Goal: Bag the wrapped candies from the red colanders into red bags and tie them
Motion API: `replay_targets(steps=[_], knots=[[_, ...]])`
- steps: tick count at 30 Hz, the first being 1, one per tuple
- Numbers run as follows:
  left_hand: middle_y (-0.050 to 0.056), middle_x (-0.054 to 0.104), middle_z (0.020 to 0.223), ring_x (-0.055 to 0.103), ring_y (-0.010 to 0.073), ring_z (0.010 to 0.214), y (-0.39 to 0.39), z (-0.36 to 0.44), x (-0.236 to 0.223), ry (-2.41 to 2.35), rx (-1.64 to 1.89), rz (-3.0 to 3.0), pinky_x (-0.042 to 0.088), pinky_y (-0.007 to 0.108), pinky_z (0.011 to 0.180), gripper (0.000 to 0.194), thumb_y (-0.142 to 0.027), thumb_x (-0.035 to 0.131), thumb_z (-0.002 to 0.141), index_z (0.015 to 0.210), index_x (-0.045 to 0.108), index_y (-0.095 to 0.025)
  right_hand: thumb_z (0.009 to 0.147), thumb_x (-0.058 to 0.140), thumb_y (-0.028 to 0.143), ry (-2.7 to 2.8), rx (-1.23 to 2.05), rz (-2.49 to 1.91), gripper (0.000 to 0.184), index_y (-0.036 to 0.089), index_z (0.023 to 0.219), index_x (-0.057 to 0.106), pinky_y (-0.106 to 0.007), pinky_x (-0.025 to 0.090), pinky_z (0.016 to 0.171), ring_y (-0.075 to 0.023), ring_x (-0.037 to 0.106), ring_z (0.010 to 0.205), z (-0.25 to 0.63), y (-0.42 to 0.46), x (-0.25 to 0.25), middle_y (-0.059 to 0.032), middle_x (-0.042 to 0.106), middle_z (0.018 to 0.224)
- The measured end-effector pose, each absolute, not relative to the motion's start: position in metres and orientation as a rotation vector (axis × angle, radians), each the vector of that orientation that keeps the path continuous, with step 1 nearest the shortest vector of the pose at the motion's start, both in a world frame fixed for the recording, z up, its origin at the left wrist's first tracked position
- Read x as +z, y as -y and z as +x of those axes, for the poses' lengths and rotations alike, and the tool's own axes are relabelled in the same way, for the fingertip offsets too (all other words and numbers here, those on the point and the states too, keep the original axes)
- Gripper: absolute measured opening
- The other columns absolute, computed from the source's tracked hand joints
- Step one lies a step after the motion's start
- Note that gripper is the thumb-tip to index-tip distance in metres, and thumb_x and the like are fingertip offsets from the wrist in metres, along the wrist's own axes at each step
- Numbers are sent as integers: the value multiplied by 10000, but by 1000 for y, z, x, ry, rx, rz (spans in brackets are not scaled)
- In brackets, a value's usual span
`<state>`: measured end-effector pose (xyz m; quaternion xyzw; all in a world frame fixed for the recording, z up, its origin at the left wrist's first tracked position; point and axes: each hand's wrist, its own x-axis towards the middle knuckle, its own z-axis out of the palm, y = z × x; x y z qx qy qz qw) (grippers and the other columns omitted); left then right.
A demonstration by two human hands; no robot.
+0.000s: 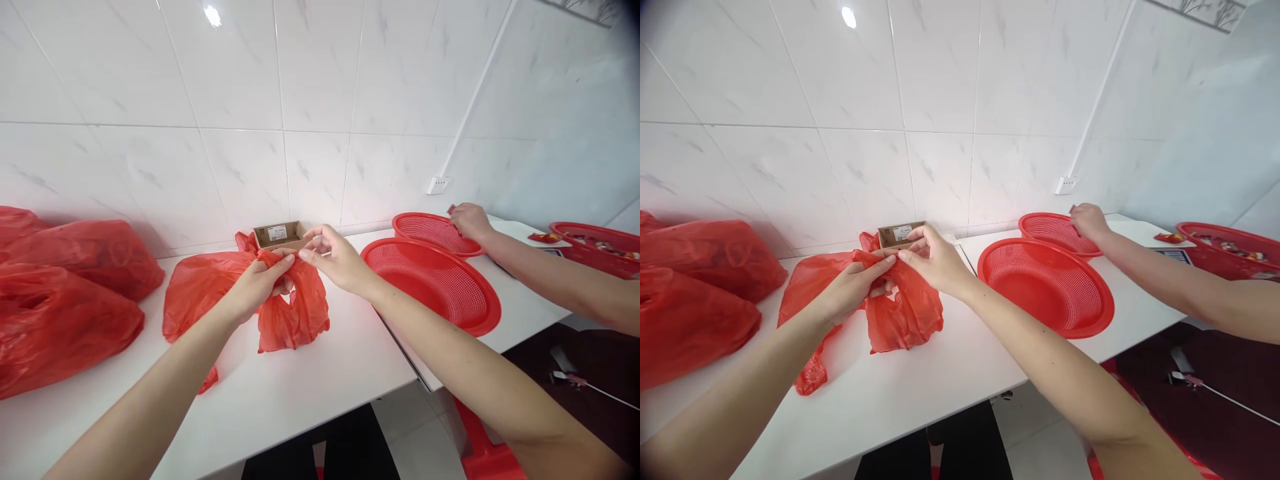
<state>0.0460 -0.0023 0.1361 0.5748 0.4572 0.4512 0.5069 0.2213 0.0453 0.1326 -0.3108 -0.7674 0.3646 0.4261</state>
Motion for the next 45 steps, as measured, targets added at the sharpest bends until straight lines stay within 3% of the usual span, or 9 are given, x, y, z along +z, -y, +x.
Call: replay_targets(steps=[6,12,19,25,28,32,38,42,45], knots=[[-75,317,566,317,64,495,-6,42,126,-1034,1316,1276,362,158,517,304,-468,594,863,1017,642,-211,785,604,145,2231,1105,-1142,139,202,911,610,-264,437,598,-136,568,643,219,-48,66,7,620,742],[-67,249,579,250,73,495,-8,42,131,-1028,1160,1332,292,169,469,319,-480,555,887,841,614,-169,857,618,285,1959,1185,-811,328,212,1173,568,-314,489,820,-147,609,879,236,-64,102,-28,645,955],[-54,390,509,324,72,464,-10,47,131,-1067,1130,1314,289,156,436,286,-455,535,897,800,564,-187,852,605,279,1846,1016,-586,105,188,818,566,-301,498,745,-124,577,743,223,-42,128,16,598,781],[17,624,692,581,126,632,-10,29,135,-1044,1007,1510,502,243,619,232,-398,613,843,787,661,-177,819,612,180,1946,415,-451,50,214,844,587,-386,402,1023,-188,518,1142,214,-7,120,-65,558,1147],[18,664,725,622,157,682,-7,20,139,-1129,871,1772,519,268,640,178,-358,669,791,879,710,-209,891,586,309,1863,742,-535,175,235,1040,534,-379,427,1011,-186,516,1177,211,-12,116,-60,560,1189],[-15,686,767,627,142,690,3,22,135,-1255,762,2127,494,225,596,136,-216,591,783,835,707,-266,988,418,385,1760,1193,-689,214,244,1132,490,-320,526,815,-140,625,860,209,-26,106,-9,607,931],[-41,690,832,566,98,624,9,35,115,-1443,1345,2458,436,196,518,140,-117,517,743,763,573,-244,1004,386,241,1781,1457,-550,283,257,1278,452,-303,548,681,-104,596,527,218,-26,98,71,544,642],[-7,675,1071,630,102,774,12,36,110,-1351,1425,2485,487,194,573,91,-168,573,822,877,570,-240,993,396,188,1866,1543,-509,301,248,1275,481,-303,541,712,-97,619,569,224,-22,99,48,599,735],[-12,696,1040,656,114,808,17,34,109,-1313,1390,2498,520,214,655,144,-236,607,855,993,635,-266,988,427,217,2027,1232,-573,191,202,1091,587,-284,508,757,-123,631,785,224,-18,100,-7,639,901]])
